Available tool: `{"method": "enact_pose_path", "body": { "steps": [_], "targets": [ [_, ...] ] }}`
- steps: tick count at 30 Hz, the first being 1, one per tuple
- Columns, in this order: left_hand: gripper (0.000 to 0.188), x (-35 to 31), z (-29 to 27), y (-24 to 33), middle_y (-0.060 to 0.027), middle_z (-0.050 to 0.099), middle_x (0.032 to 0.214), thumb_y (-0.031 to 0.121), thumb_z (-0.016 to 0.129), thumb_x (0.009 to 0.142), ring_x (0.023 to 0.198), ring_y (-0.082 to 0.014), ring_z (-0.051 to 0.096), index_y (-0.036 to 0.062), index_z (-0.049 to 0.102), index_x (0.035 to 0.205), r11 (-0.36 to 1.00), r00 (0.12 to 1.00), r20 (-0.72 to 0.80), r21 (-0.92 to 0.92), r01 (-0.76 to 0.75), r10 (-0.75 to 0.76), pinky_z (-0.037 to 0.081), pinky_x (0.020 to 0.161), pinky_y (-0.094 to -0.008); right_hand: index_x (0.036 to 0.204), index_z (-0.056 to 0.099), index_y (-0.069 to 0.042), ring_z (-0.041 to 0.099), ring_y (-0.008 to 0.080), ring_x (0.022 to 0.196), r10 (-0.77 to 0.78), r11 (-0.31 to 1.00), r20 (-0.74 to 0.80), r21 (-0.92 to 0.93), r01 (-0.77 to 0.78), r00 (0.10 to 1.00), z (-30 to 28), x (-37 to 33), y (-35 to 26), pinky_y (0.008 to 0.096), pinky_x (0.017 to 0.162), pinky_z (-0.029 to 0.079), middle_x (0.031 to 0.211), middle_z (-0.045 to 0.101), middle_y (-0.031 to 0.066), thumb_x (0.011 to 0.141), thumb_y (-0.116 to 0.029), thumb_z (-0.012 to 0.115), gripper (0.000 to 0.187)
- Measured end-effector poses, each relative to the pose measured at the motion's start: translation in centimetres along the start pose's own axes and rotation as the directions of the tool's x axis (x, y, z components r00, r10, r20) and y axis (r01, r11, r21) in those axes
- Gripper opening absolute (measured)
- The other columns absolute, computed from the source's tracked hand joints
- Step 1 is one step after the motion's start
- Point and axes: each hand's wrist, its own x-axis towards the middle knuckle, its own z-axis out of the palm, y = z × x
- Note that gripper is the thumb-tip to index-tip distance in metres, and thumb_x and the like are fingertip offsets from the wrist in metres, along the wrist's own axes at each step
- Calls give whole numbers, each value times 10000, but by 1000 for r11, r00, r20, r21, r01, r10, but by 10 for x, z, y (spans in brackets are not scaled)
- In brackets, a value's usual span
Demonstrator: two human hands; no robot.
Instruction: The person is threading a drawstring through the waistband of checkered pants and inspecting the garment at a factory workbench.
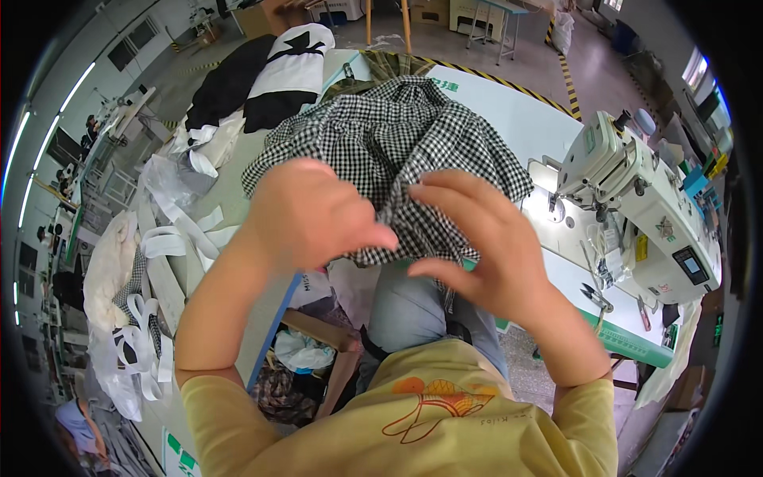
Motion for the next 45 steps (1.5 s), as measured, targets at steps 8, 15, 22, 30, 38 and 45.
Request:
{"method": "enact_pose_path", "body": {
  "steps": [8,15,22,30,38,45],
  "targets": [
    [187,6,-32,42,-48,541,567,245,625,756,513,-219,560,125,563,627,969,806,547,43,242,-225,436,464,-337,666,527,-112,545,188,740,-325,912,239,-178,370,915,17,-13,-2,388,920,404,650,506,24,662,-146,546,40],
    [132,28,22,13,-179,622,783,93,479,797,752,-347,611,4,568,837,856,571,693,133,500,-441,486,669,-452,679,533,-85,523,166,656,-314,876,366,-244,416,876,30,-37,-32,396,850,446,617,467,5,606,-137,556,92],
    [303,36,29,-85,-269,568,1085,115,456,836,1000,-400,552,-43,538,1080,684,419,660,202,701,-623,455,835,-425,761,604,-73,574,164,714,-45,932,380,-318,176,924,6,-76,-42,449,901,396,667,551,13,691,-161,637,117],
    [240,47,17,-150,-193,572,1045,-88,408,796,990,-296,573,-105,517,1009,-384,17,450,-780,495,-893,465,908,-469,797,586,-84,568,159,837,33,916,170,-399,38,985,-2,-93,-36,478,938,372,754,559,14,660,-124,543,149],
    [250,22,8,-180,-206,565,1058,-1,352,892,979,-320,583,-113,504,1056,-336,14,375,-844,418,-927,491,901,-466,781,618,-43,580,158,765,-41,935,175,-341,99,984,-29,-82,-47,530,953,365,693,569,13,654,-142,697,179],
    [200,19,7,-174,-91,651,953,64,444,892,831,-182,635,18,602,1005,-113,168,337,-673,731,-926,532,728,-305,802,592,-67,568,176,782,45,934,124,-356,2,991,-24,-90,-33,488,946,370,698,537,24,699,-141,641,136]
  ]
}}
